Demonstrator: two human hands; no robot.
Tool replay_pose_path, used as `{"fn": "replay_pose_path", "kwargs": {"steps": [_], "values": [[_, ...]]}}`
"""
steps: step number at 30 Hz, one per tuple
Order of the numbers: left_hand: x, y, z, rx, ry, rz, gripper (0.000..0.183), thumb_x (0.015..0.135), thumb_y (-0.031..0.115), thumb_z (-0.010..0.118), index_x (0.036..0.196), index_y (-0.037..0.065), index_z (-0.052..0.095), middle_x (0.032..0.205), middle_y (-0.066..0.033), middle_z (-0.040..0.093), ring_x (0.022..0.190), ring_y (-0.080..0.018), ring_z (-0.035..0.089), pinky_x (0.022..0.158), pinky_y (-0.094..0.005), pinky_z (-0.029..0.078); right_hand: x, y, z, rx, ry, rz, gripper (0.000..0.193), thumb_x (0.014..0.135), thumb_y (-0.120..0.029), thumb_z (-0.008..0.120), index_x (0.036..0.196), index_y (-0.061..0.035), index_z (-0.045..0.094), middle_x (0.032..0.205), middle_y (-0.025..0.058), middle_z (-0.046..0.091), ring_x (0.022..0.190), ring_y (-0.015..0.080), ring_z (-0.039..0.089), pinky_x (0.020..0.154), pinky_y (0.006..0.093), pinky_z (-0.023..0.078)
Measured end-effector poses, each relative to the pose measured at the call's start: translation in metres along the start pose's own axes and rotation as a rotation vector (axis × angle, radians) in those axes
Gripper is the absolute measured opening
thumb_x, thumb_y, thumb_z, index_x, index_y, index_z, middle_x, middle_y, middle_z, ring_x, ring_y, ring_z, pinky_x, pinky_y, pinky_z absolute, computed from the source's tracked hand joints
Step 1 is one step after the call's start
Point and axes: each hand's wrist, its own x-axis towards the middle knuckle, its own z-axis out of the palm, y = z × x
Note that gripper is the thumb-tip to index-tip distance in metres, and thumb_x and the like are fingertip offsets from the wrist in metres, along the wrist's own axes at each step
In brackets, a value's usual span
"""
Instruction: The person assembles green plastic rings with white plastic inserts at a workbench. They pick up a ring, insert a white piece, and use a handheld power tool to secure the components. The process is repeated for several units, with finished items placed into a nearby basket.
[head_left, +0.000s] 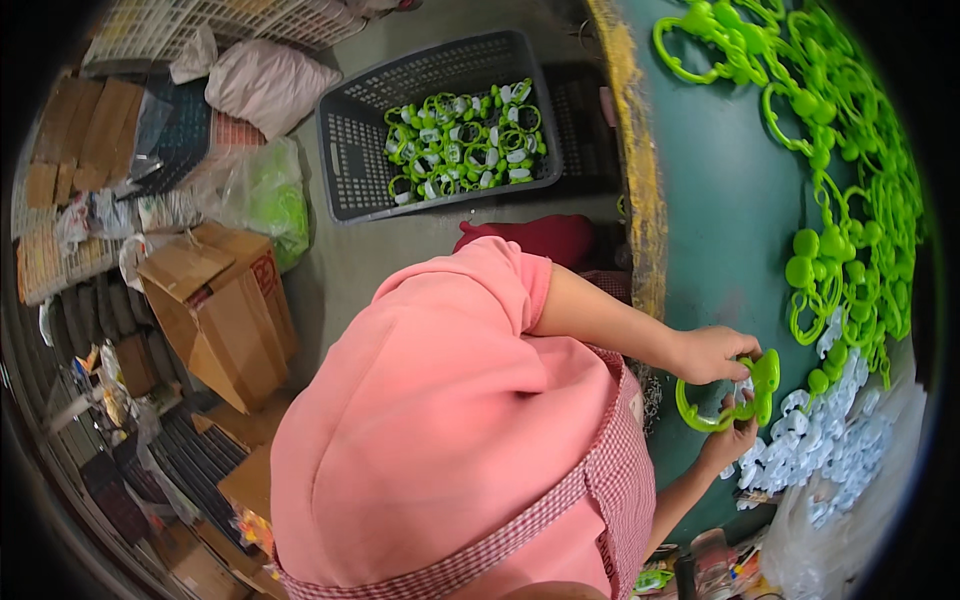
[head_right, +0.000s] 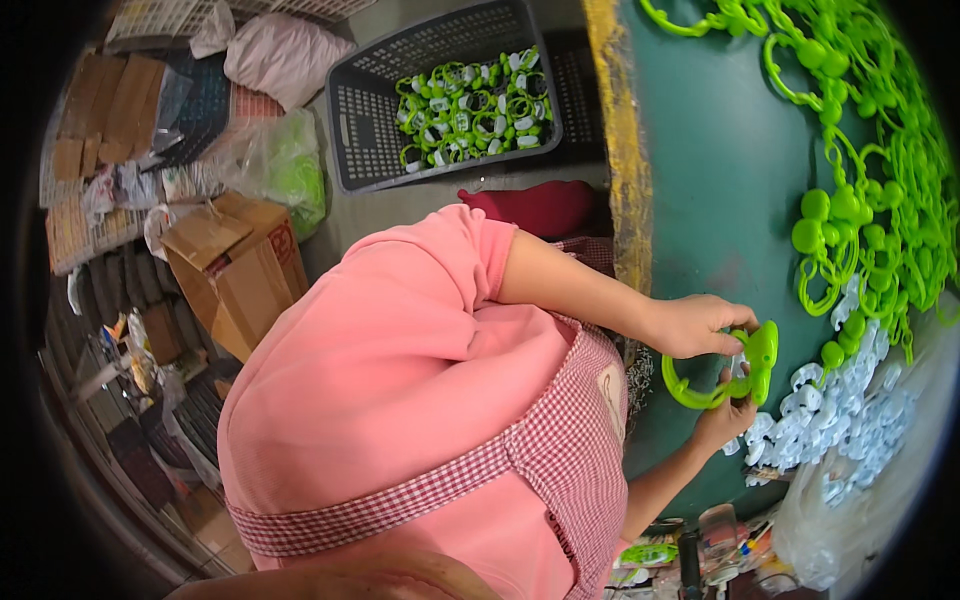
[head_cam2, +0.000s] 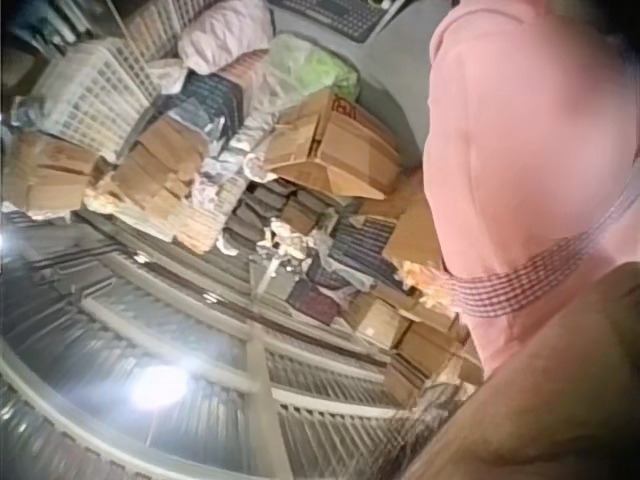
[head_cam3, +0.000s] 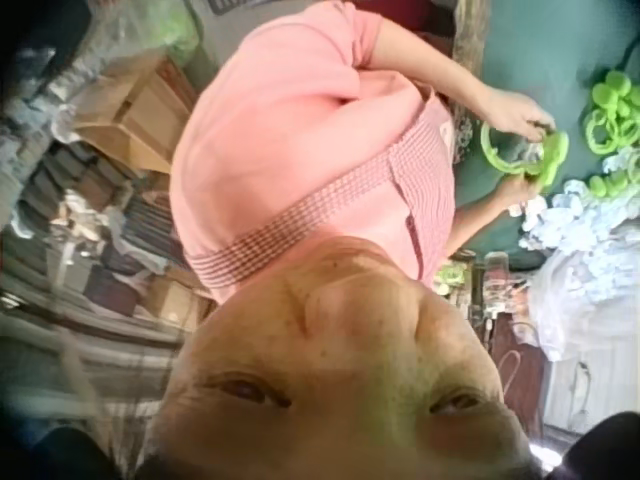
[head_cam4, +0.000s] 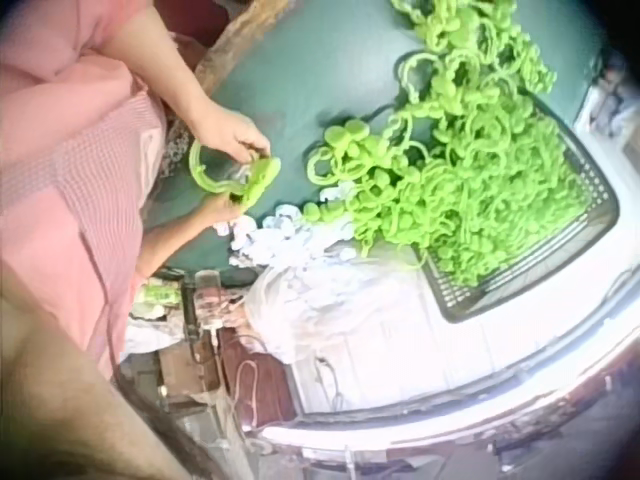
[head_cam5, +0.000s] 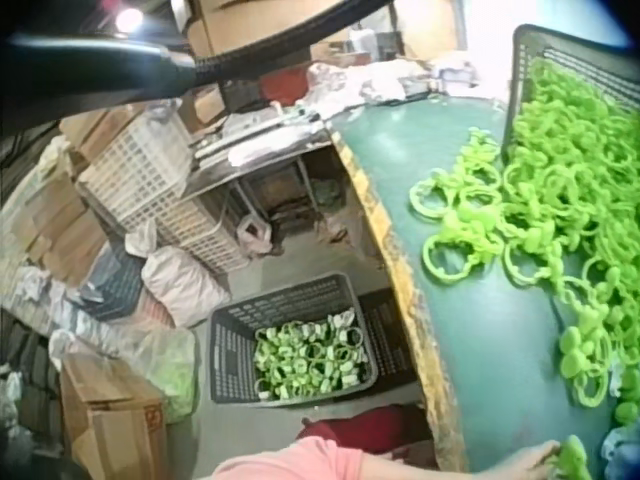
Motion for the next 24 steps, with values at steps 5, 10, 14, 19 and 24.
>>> {"fn": "replay_pose_path", "kwargs": {"steps": [5, 10, 14, 19, 24], "values": [[0.002, -0.033, -0.009, 0.245, 0.245, -0.084, 0.034, 0.090, 0.015, 0.057, 0.118, -0.004, 0.048, 0.109, -0.0231, 0.062, 0.106, -0.0377, 0.059, 0.091, -0.0463, 0.045, -0.006, -0.053, 0.040, 0.801, 0.069, 0.369, 0.046, 0.094, -0.012, 0.060, 0.134, 0.0020, 0.043, 0.118, 0.0150, 0.058, 0.095, 0.0218, 0.063, 0.084, 0.0299, 0.051], [-0.005, -0.033, -0.014, 0.689, 0.176, 0.132, 0.041, 0.083, 0.022, 0.066, 0.116, 0.001, 0.053, 0.108, -0.0167, 0.058, 0.101, -0.0334, 0.055, 0.085, -0.0440, 0.049, 0.018, -0.025, 0.052, 0.310, 0.157, 0.163, 0.046, 0.090, -0.004, 0.065, 0.130, 0.0043, 0.044, 0.107, 0.0144, 0.061, 0.086, 0.0192, 0.062, 0.075, 0.0277, 0.051], [-0.052, 0.003, -0.076, 0.558, 0.368, 0.755, 0.024, 0.082, 0.029, 0.068, 0.097, 0.011, 0.062, 0.089, -0.0048, 0.056, 0.080, -0.0256, 0.056, 0.068, -0.0371, 0.049, 0.035, -0.005, 0.045, 0.213, 0.295, 0.099, 0.040, 0.088, -0.006, 0.067, 0.121, 0.0054, 0.048, 0.091, 0.0122, 0.064, 0.076, 0.0184, 0.061, 0.068, 0.0304, 0.051], [-0.115, -0.068, -0.191, 0.734, 0.681, 0.499, 0.013, 0.081, 0.024, 0.068, 0.085, 0.014, 0.060, 0.083, -0.0055, 0.059, 0.083, -0.0304, 0.057, 0.077, -0.0426, 0.044, 0.028, 0.008, 0.020, 0.128, 0.498, 0.040, 0.039, 0.085, -0.010, 0.072, 0.115, 0.0061, 0.054, 0.091, 0.0142, 0.066, 0.077, 0.0194, 0.063, 0.069, 0.0312, 0.052], [-0.132, -0.201, -0.286, 0.939, 0.908, -0.789, 0.090, 0.076, 0.055, 0.068, 0.139, -0.002, 0.038, 0.149, -0.0200, 0.034, 0.141, -0.0354, 0.025, 0.114, -0.0447, 0.023, 0.037, 0.013, 0.020, 0.113, 0.418, 0.057, 0.035, 0.088, -0.011, 0.070, 0.114, 0.0043, 0.052, 0.084, 0.0108, 0.065, 0.070, 0.0150, 0.059, 0.062, 0.0273, 0.049]]}}
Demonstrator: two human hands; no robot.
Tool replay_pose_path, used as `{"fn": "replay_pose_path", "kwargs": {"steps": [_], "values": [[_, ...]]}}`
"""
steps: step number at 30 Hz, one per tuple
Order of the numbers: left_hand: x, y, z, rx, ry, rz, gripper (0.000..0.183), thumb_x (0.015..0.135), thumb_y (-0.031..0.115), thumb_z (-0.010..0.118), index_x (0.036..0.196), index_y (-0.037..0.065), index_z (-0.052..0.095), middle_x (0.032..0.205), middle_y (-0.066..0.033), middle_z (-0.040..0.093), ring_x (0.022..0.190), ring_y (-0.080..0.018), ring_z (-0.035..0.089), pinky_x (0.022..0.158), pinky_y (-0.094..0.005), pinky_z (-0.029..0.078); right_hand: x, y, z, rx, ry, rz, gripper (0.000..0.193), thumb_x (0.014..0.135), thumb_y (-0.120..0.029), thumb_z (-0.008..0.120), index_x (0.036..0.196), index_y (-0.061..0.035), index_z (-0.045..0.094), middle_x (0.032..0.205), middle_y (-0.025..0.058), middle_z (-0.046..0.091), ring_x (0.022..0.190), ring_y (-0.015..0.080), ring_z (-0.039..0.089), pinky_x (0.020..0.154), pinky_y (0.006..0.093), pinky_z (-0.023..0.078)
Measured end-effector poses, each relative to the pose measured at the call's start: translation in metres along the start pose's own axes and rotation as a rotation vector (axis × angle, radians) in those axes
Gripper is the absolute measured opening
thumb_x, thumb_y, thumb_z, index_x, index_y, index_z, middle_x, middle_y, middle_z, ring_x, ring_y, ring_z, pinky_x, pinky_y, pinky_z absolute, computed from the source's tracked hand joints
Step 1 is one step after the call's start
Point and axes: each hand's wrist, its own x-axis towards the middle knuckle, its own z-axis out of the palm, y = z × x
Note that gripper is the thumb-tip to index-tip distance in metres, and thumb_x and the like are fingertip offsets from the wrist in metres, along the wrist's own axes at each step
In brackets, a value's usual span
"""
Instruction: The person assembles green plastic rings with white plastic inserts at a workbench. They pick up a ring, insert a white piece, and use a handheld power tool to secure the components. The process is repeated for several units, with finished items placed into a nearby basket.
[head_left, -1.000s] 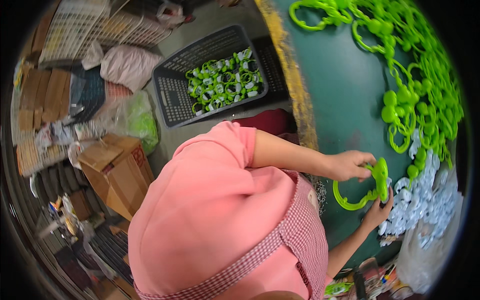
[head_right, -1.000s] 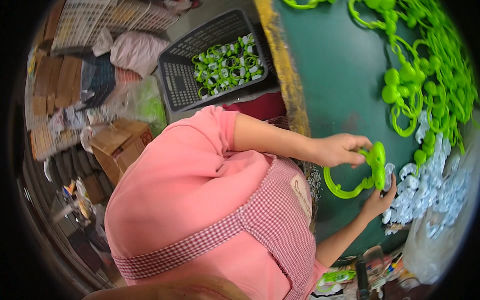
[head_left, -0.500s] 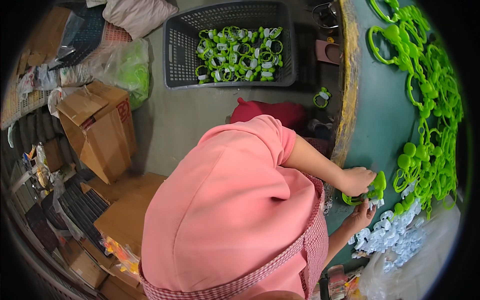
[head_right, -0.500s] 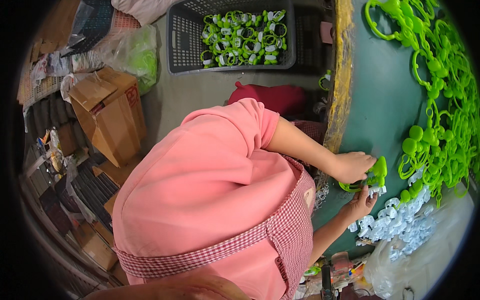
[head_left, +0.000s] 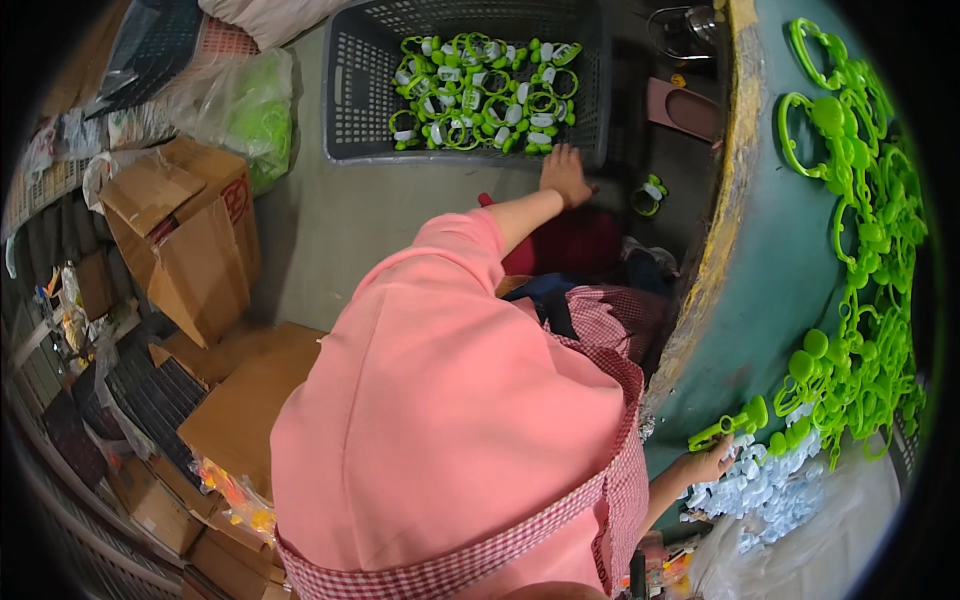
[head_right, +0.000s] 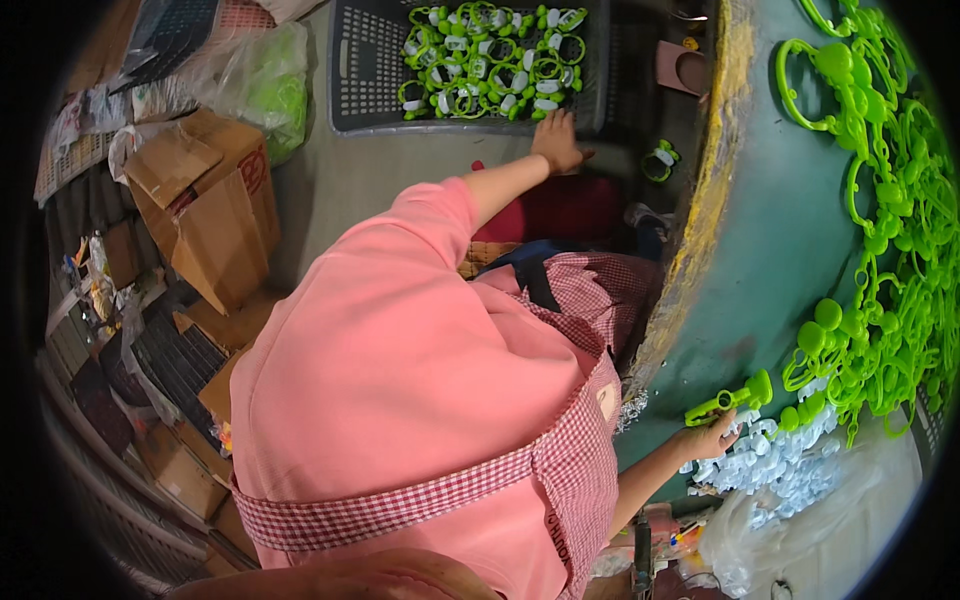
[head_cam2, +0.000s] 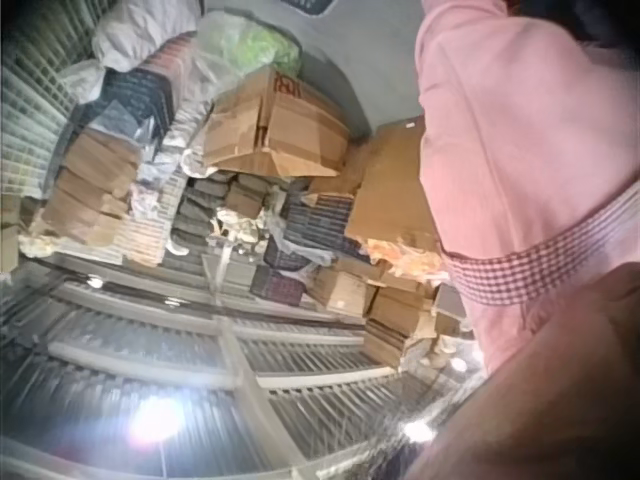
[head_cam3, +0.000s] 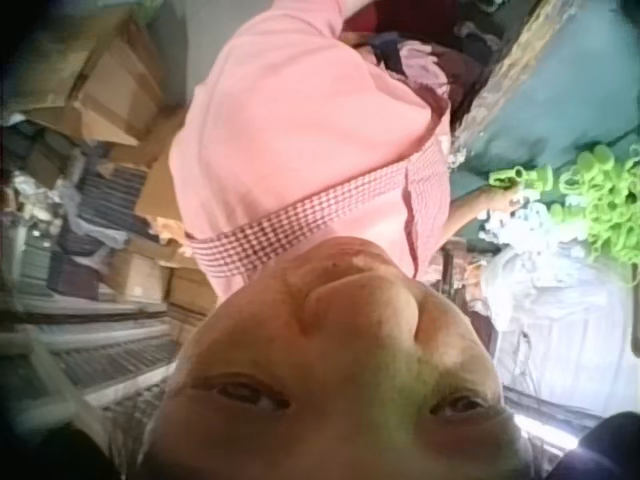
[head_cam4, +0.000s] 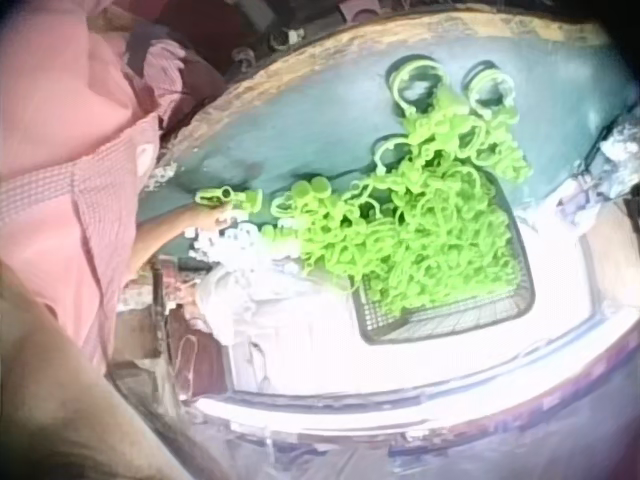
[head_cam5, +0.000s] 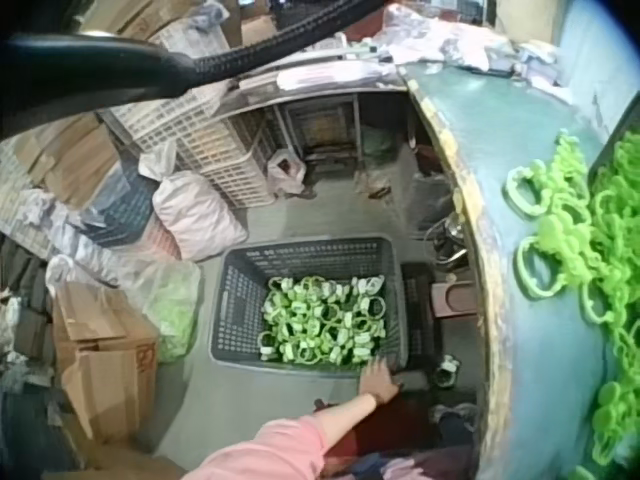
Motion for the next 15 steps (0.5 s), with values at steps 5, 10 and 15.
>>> {"fn": "replay_pose_path", "kwargs": {"steps": [5, 10, 15], "values": [[0.038, 0.012, 0.018, -0.071, -0.351, -0.109, 0.089, 0.075, 0.063, 0.062, 0.136, 0.001, 0.045, 0.140, -0.0205, 0.047, 0.135, -0.0338, 0.038, 0.114, -0.0449, 0.023, -0.020, -0.018, 0.015, 0.039, -0.015, 0.060, 0.034, 0.091, -0.009, 0.066, 0.119, 0.0021, 0.049, 0.080, 0.0105, 0.064, 0.063, 0.0125, 0.055, 0.056, 0.0250, 0.043], [0.030, 0.020, 0.035, -0.040, -0.360, -0.106, 0.088, 0.074, 0.063, 0.063, 0.136, 0.003, 0.045, 0.132, -0.0211, 0.055, 0.126, -0.0347, 0.049, 0.112, -0.0440, 0.028, -0.027, -0.015, 0.015, 0.107, 0.020, 0.142, 0.033, 0.091, -0.012, 0.066, 0.118, 0.0013, 0.051, 0.084, 0.0085, 0.064, 0.066, 0.0117, 0.056, 0.059, 0.0246, 0.045], [0.009, 0.040, 0.066, -0.154, -0.631, 0.061, 0.070, 0.079, 0.057, 0.060, 0.128, 0.008, 0.056, 0.122, -0.0213, 0.061, 0.115, -0.0347, 0.058, 0.101, -0.0415, 0.042, -0.018, -0.003, 0.003, 0.138, 0.006, 0.162, 0.033, 0.091, -0.012, 0.065, 0.118, 0.0012, 0.052, 0.094, 0.0077, 0.062, 0.075, 0.0130, 0.060, 0.065, 0.0264, 0.049]]}}
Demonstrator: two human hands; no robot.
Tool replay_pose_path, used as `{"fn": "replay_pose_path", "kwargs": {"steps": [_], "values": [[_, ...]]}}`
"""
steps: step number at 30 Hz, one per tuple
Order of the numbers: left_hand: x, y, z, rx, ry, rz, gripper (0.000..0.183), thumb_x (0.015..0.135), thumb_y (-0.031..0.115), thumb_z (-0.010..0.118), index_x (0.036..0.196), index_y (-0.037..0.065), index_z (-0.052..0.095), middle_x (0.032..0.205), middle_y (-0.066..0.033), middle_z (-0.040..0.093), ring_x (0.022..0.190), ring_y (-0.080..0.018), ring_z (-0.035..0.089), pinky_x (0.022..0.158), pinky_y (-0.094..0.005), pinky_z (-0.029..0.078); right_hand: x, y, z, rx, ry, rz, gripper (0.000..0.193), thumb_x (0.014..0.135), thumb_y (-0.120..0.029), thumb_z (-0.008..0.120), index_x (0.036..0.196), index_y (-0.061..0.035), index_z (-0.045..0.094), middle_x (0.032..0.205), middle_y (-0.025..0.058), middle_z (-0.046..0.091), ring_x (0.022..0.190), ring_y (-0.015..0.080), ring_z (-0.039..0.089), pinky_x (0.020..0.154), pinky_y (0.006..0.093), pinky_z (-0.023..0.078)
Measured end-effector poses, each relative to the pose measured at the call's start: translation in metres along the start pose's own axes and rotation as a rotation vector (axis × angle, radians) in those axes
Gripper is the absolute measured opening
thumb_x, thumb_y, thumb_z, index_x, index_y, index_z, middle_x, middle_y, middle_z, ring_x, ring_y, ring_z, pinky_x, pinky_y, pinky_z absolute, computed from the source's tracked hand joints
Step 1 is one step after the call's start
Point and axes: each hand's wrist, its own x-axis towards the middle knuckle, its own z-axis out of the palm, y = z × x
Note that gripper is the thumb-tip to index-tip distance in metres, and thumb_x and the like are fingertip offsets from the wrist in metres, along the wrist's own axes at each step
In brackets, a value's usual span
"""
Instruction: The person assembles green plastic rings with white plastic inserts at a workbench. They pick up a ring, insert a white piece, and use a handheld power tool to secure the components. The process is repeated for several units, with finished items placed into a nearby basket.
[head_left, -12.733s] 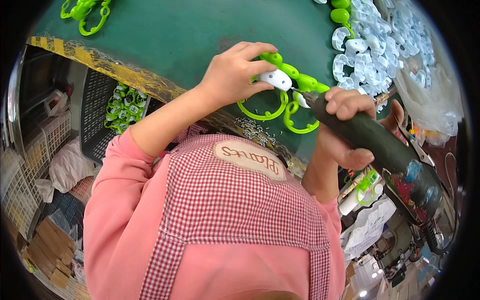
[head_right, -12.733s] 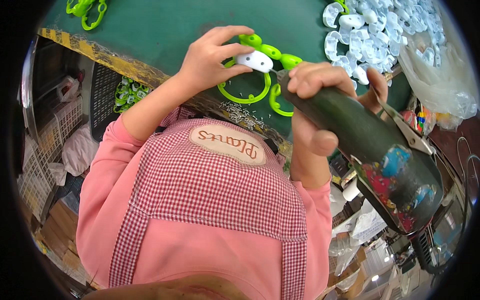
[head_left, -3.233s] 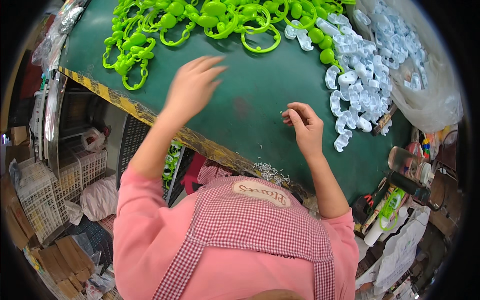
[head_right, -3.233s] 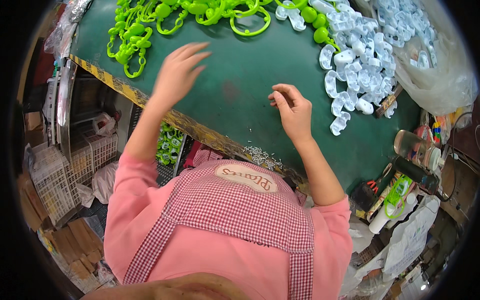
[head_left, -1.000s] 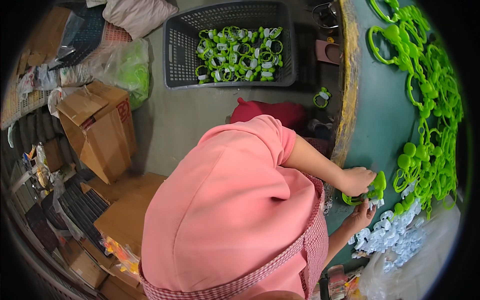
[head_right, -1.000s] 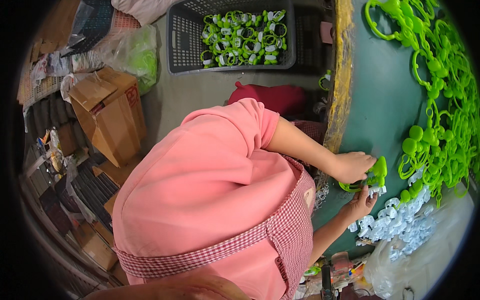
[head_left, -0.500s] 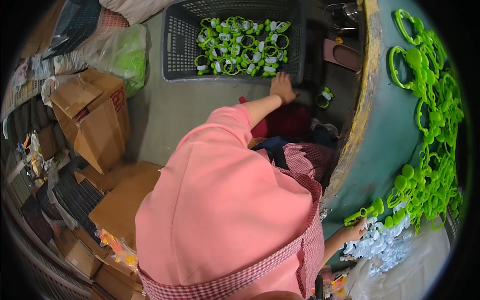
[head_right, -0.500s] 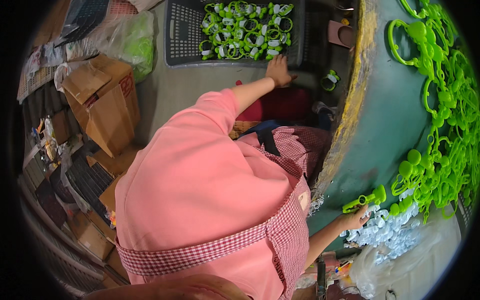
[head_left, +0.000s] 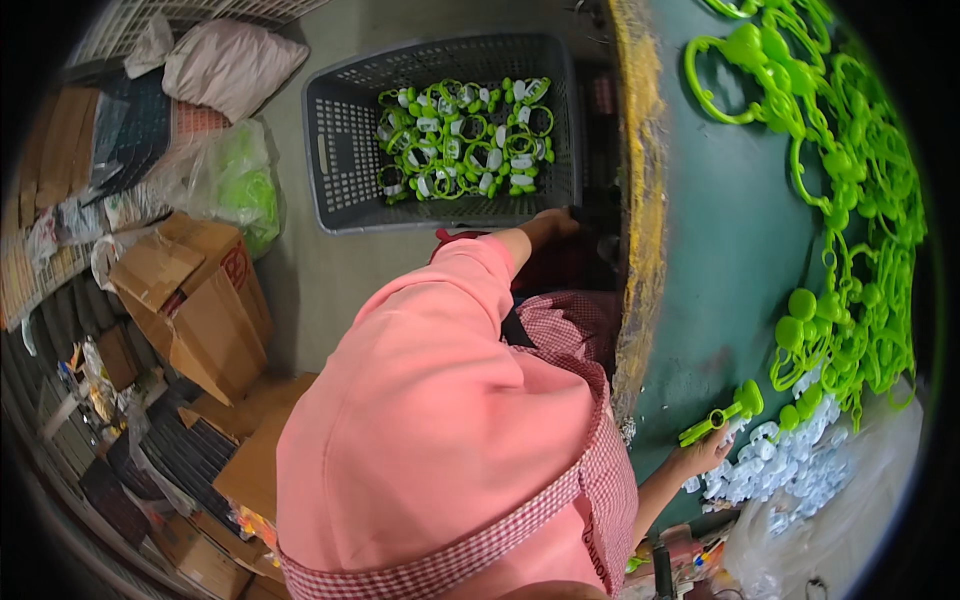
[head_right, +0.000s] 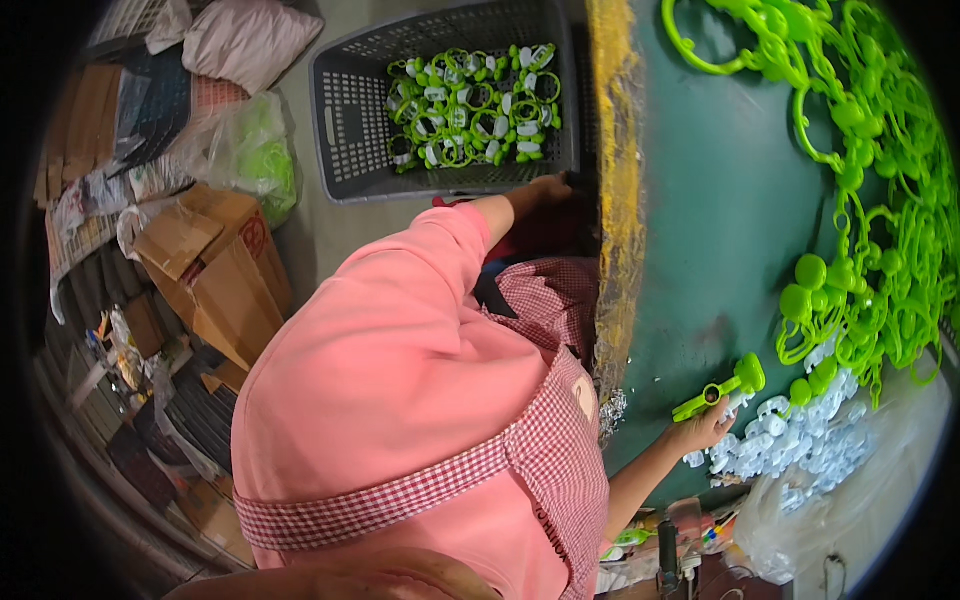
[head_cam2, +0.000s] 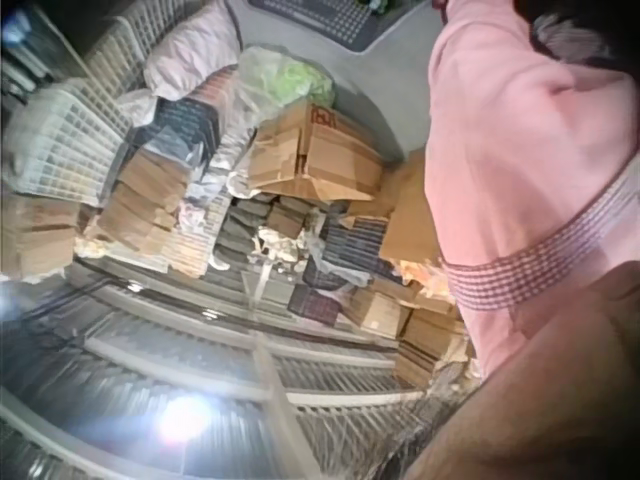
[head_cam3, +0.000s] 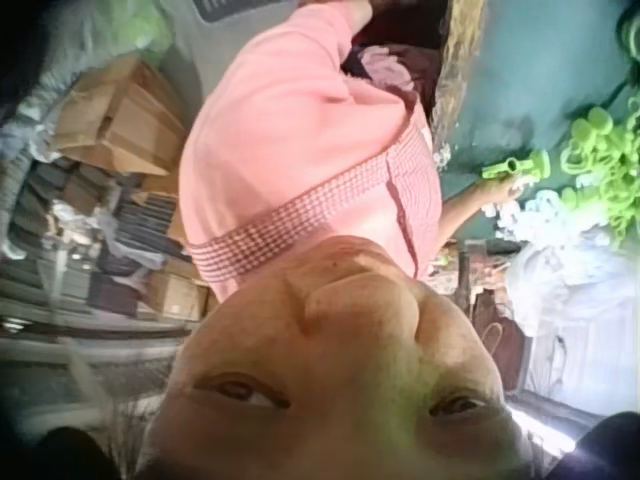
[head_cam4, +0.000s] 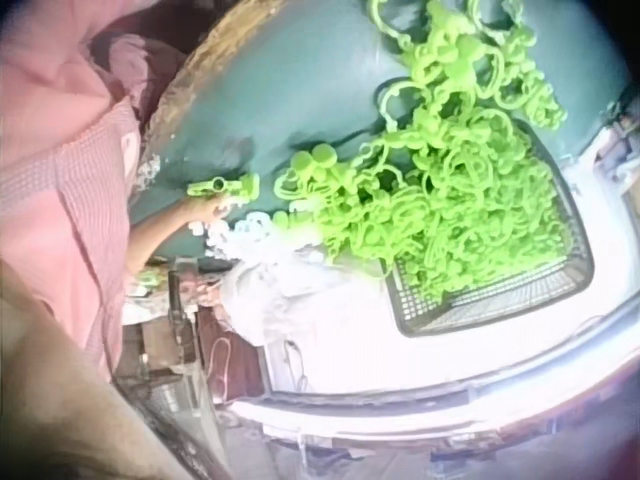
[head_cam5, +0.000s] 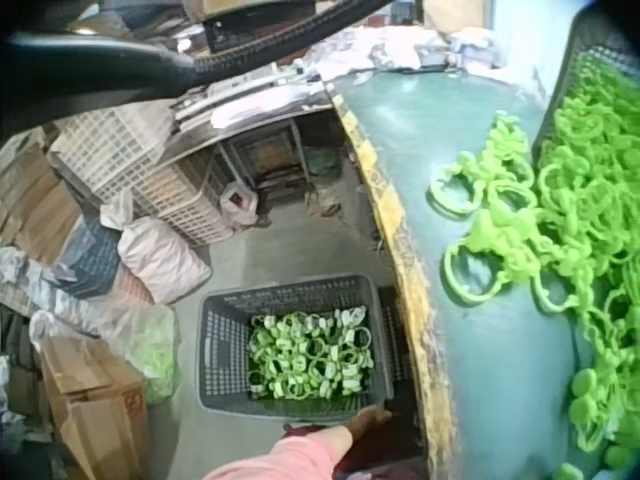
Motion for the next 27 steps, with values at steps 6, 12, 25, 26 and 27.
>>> {"fn": "replay_pose_path", "kwargs": {"steps": [6, 12, 25, 26, 27], "values": [[-0.034, 0.004, -0.017, 0.373, 0.747, 0.126, 0.024, 0.093, 0.026, 0.050, 0.086, 0.011, 0.068, 0.081, -0.0145, 0.067, 0.085, -0.0283, 0.068, 0.070, -0.0403, 0.052, -0.016, -0.017, 0.018, 0.083, 0.156, 0.052, 0.037, 0.087, -0.002, 0.066, 0.120, -0.0021, 0.048, 0.088, 0.0088, 0.063, 0.070, 0.0136, 0.060, 0.059, 0.0245, 0.048], [-0.205, 0.166, -0.086, -0.623, 0.591, 1.019, 0.034, 0.099, 0.016, 0.047, 0.068, 0.002, 0.051, 0.061, 0.0007, 0.043, 0.057, -0.0067, 0.036, 0.054, -0.0232, 0.028, -0.036, -0.042, 0.032, 0.114, 0.150, -0.015, 0.037, 0.084, 0.001, 0.069, 0.116, -0.0019, 0.049, 0.074, 0.0089, 0.062, 0.058, 0.0128, 0.058, 0.050, 0.0237, 0.046], [-0.243, 0.298, 0.050, -0.571, -0.706, 0.408, 0.025, 0.103, 0.025, 0.043, 0.109, 0.003, 0.054, 0.069, 0.0045, 0.037, 0.057, -0.0050, 0.035, 0.055, -0.0223, 0.037, -0.069, -0.050, -0.020, 0.012, 0.277, -0.479, 0.030, 0.080, -0.009, 0.076, 0.105, -0.0011, 0.062, 0.097, 0.0079, 0.063, 0.098, 0.0187, 0.058, 0.084, 0.0308, 0.046], [-0.246, 0.298, 0.050, -0.587, -0.712, 0.355, 0.025, 0.103, 0.025, 0.043, 0.109, 0.003, 0.054, 0.068, 0.0049, 0.035, 0.056, -0.0047, 0.032, 0.053, -0.0220, 0.035, -0.064, -0.041, -0.032, -0.212, 0.226, -0.475, 0.030, 0.079, -0.009, 0.075, 0.105, -0.0015, 0.062, 0.097, 0.0088, 0.063, 0.097, 0.0208, 0.058, 0.084, 0.0320, 0.046], [-0.252, 0.302, 0.051, -0.596, -0.696, 0.305, 0.026, 0.102, 0.026, 0.042, 0.108, 0.003, 0.054, 0.068, 0.0056, 0.032, 0.054, -0.0043, 0.027, 0.051, -0.0216, 0.029, -0.059, -0.033, -0.041, -0.435, 0.170, -0.463, 0.030, 0.078, -0.009, 0.075, 0.105, -0.0019, 0.062, 0.098, 0.0096, 0.064, 0.096, 0.0229, 0.059, 0.084, 0.0333, 0.047]]}}
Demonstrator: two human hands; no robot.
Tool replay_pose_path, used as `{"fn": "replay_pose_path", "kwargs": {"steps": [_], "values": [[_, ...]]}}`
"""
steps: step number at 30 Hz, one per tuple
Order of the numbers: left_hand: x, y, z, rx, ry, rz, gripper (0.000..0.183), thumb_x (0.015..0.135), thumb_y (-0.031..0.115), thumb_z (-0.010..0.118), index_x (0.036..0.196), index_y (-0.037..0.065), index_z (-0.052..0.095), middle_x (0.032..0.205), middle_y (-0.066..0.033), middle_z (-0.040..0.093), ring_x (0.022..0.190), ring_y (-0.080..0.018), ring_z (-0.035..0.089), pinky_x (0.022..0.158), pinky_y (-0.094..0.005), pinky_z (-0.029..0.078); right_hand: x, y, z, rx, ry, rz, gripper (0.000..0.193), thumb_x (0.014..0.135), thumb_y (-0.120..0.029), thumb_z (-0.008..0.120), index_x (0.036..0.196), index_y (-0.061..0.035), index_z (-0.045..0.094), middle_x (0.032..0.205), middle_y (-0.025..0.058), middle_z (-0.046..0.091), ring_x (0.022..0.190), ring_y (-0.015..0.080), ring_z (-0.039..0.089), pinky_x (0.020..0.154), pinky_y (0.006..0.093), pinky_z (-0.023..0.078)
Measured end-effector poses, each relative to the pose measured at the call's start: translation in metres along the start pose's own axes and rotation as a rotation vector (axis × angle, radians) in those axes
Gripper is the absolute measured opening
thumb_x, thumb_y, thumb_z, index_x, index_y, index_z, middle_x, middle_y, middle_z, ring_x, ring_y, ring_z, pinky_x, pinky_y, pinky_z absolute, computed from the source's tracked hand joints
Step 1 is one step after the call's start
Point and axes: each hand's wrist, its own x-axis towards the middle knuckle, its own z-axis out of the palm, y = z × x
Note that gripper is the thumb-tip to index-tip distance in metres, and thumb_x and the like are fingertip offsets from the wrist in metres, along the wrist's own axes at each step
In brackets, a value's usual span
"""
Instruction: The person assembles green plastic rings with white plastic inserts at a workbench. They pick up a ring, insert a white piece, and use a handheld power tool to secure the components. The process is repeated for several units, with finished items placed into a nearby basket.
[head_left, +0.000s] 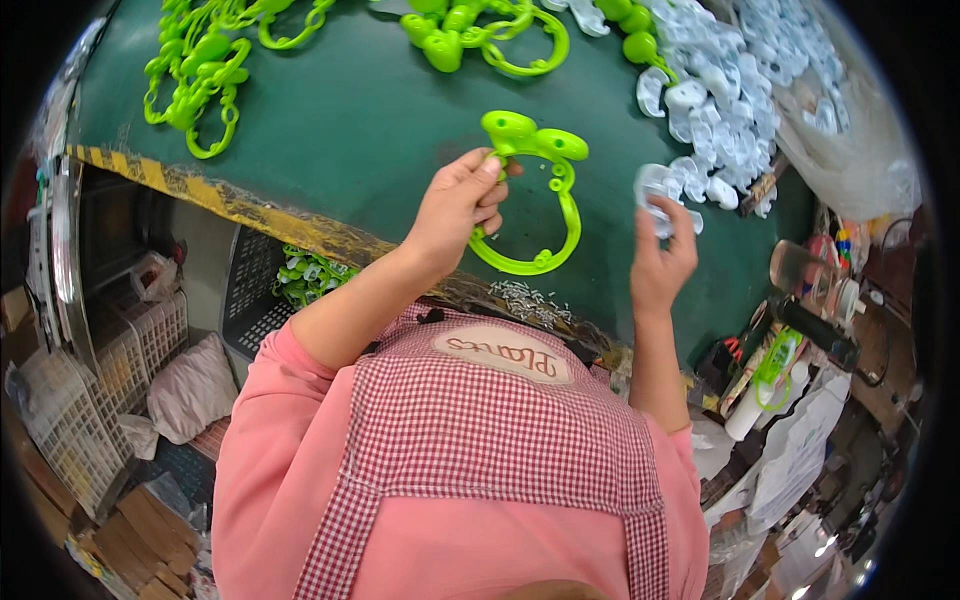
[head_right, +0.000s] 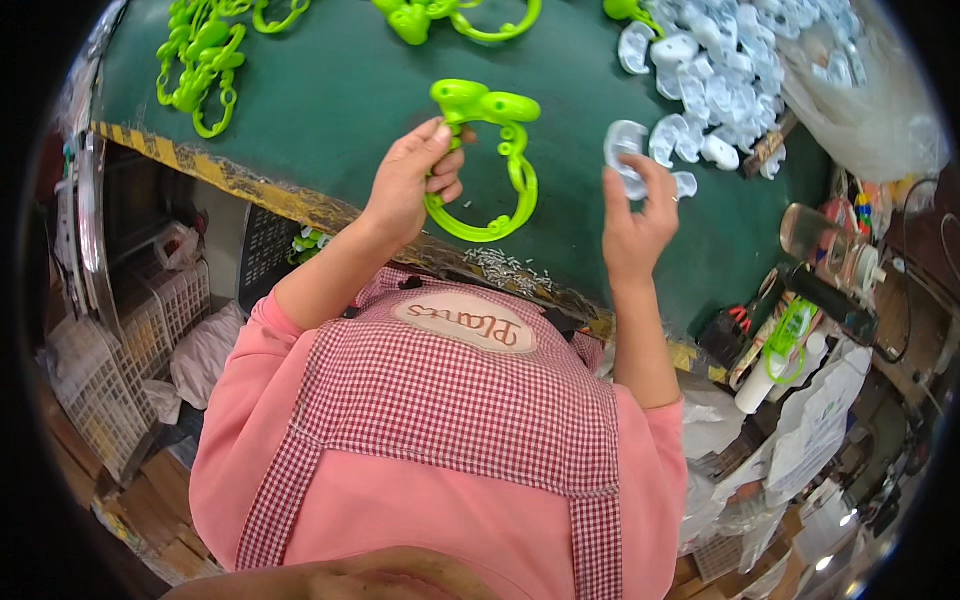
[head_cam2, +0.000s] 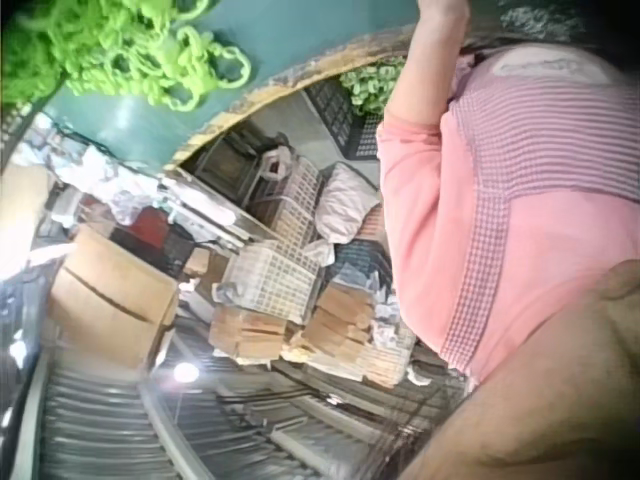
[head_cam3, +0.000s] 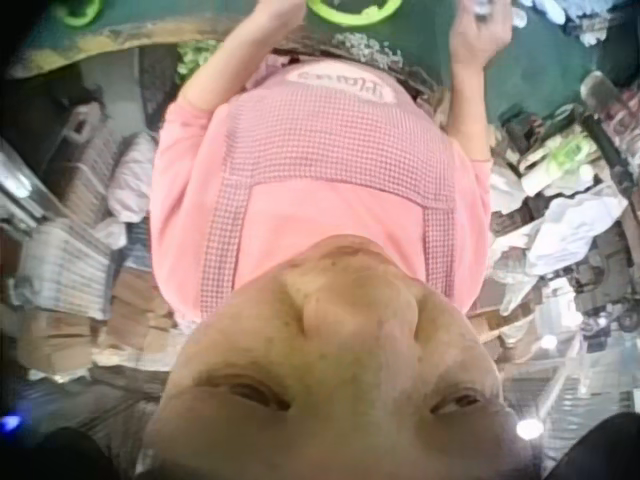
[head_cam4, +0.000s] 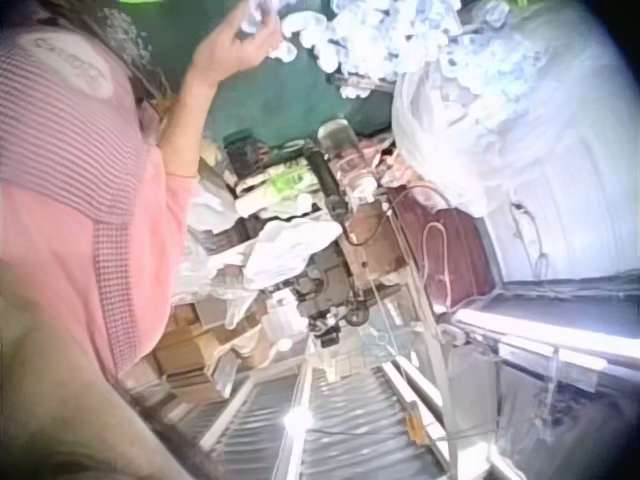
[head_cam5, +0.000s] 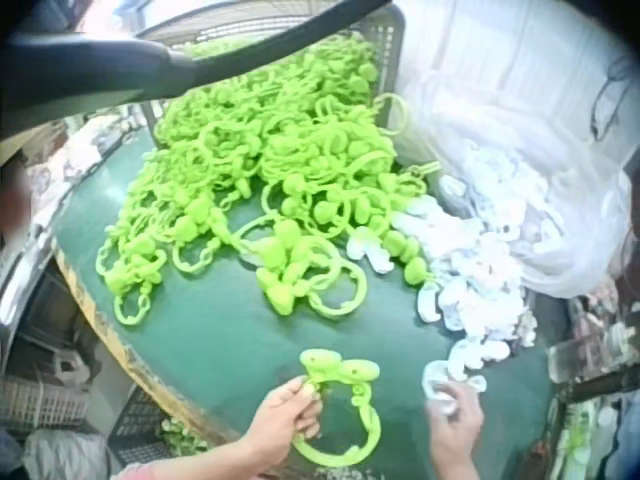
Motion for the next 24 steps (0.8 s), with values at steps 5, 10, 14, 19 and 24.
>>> {"fn": "replay_pose_path", "kwargs": {"steps": [5, 10, 14, 19, 24], "values": [[0.005, 0.001, 0.019, 0.036, 0.108, -0.035, 0.025, 0.102, 0.028, 0.044, 0.113, 0.007, 0.052, 0.067, 0.0051, 0.031, 0.052, -0.0038, 0.025, 0.049, -0.0208, 0.029, -0.011, 0.012, -0.001, -0.129, -0.127, 0.124, 0.034, 0.074, -0.007, 0.073, 0.107, -0.0064, 0.063, 0.104, 0.0088, 0.065, 0.095, 0.0299, 0.058, 0.084, 0.0375, 0.046], [0.007, -0.005, 0.026, 0.064, 0.001, -0.027, 0.025, 0.101, 0.026, 0.047, 0.118, 0.009, 0.049, 0.069, 0.0046, 0.033, 0.052, -0.0038, 0.027, 0.048, -0.0200, 0.030, 0.018, 0.005, -0.012, -0.436, -0.289, -0.221, 0.044, 0.071, -0.009, 0.075, 0.113, -0.0109, 0.064, 0.099, 0.0032, 0.064, 0.094, 0.0257, 0.057, 0.081, 0.0365, 0.047], [0.008, -0.008, 0.037, 0.069, -0.024, 0.035, 0.027, 0.102, 0.025, 0.046, 0.121, 0.007, 0.048, 0.073, 0.0052, 0.037, 0.057, -0.0042, 0.032, 0.049, -0.0199, 0.030, 0.024, 0.011, -0.010, -0.406, -0.348, -0.124, 0.033, 0.077, -0.009, 0.071, 0.110, -0.0122, 0.066, 0.096, 0.0050, 0.065, 0.090, 0.0267, 0.059, 0.077, 0.0376, 0.049], [0.002, -0.007, 0.037, 0.048, -0.067, 0.012, 0.026, 0.101, 0.025, 0.048, 0.119, 0.007, 0.049, 0.075, 0.0051, 0.040, 0.058, -0.0045, 0.033, 0.049, -0.0195, 0.030, 0.025, 0.005, -0.020, -0.259, -0.315, 0.138, 0.027, 0.082, -0.006, 0.065, 0.107, -0.0137, 0.067, 0.102, 0.0065, 0.067, 0.090, 0.0273, 0.064, 0.073, 0.0371, 0.052], [0.002, -0.008, 0.040, 0.032, -0.096, -0.007, 0.027, 0.099, 0.026, 0.051, 0.119, 0.007, 0.050, 0.075, 0.0059, 0.040, 0.057, -0.0038, 0.032, 0.048, -0.0188, 0.029, 0.051, 0.022, -0.025, -0.282, -0.379, -0.368, 0.031, 0.081, 0.000, 0.060, 0.108, -0.0132, 0.068, 0.110, 0.0048, 0.066, 0.096, 0.0278, 0.063, 0.078, 0.0376, 0.052]]}}
